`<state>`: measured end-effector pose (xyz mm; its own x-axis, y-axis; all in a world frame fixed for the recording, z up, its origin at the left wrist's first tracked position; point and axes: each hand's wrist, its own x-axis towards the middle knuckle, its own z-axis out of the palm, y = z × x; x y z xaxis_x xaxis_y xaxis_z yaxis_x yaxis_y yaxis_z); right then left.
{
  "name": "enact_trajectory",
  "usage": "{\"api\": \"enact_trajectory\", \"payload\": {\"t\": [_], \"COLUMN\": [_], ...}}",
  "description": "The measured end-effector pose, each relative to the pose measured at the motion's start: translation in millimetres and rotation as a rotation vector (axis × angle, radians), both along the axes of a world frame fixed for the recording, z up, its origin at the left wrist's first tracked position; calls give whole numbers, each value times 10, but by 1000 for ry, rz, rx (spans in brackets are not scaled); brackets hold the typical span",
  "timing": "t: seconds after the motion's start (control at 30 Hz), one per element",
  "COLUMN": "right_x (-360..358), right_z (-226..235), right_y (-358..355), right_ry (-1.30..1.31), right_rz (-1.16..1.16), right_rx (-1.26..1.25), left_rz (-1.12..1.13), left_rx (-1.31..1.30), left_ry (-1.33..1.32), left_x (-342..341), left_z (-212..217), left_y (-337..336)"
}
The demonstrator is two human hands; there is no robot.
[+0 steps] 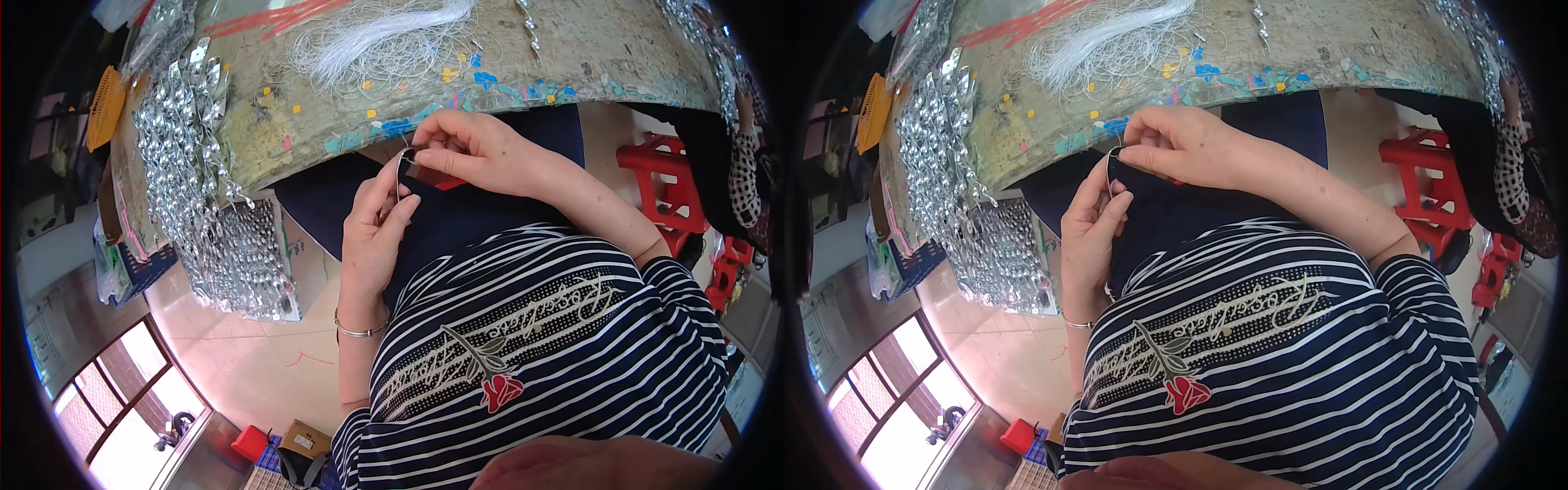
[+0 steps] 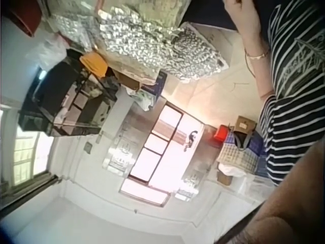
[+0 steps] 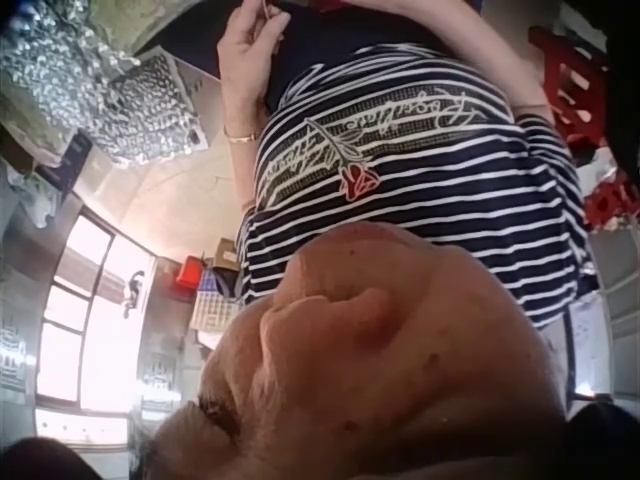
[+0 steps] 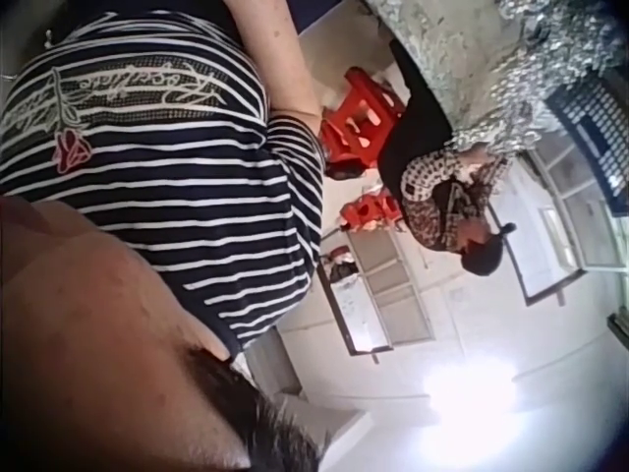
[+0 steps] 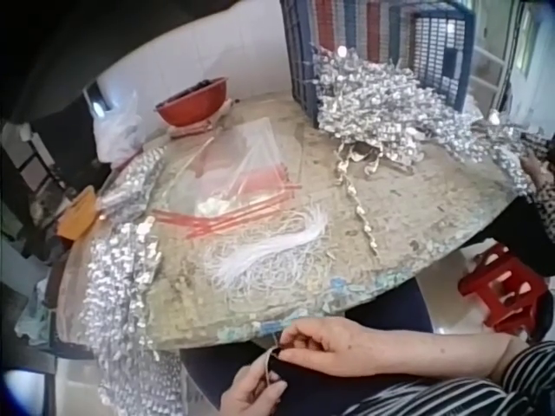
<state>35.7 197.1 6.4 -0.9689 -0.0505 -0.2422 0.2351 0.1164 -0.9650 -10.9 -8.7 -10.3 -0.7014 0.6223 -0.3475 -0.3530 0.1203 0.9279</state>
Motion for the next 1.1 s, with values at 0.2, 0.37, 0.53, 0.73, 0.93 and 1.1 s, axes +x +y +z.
{"api": "enact_trajectory", "payload": {"t": [0.2, 0.37, 0.53, 0.73, 0.93, 1.1], "right_x": [-11, 32, -5, -47, -22, -27], "right_z": [-33, -102, -102, 20, -131, -56], "right_y": [19, -8, -30, 23, -27, -55], "right_ry": [-142, -221, -225, -107, 46, 52], "right_rz": [-17, -86, -50, -113, -33, -7], "right_rx": [-232, -383, -476, -444, -266, -180], "left_rz": [-25, -41, -80, -146, -97, 61], "left_rx": [-51, -71, -119, -111, 95, 121], "left_ry": [285, 569, 711, 693, 269, 120], "left_x": [22, 29, 63, 69, 11, -60], "left_z": [8, -9, -7, -49, -45, -14], "left_y": [4, 12, 13, -47, -33, 167]}}
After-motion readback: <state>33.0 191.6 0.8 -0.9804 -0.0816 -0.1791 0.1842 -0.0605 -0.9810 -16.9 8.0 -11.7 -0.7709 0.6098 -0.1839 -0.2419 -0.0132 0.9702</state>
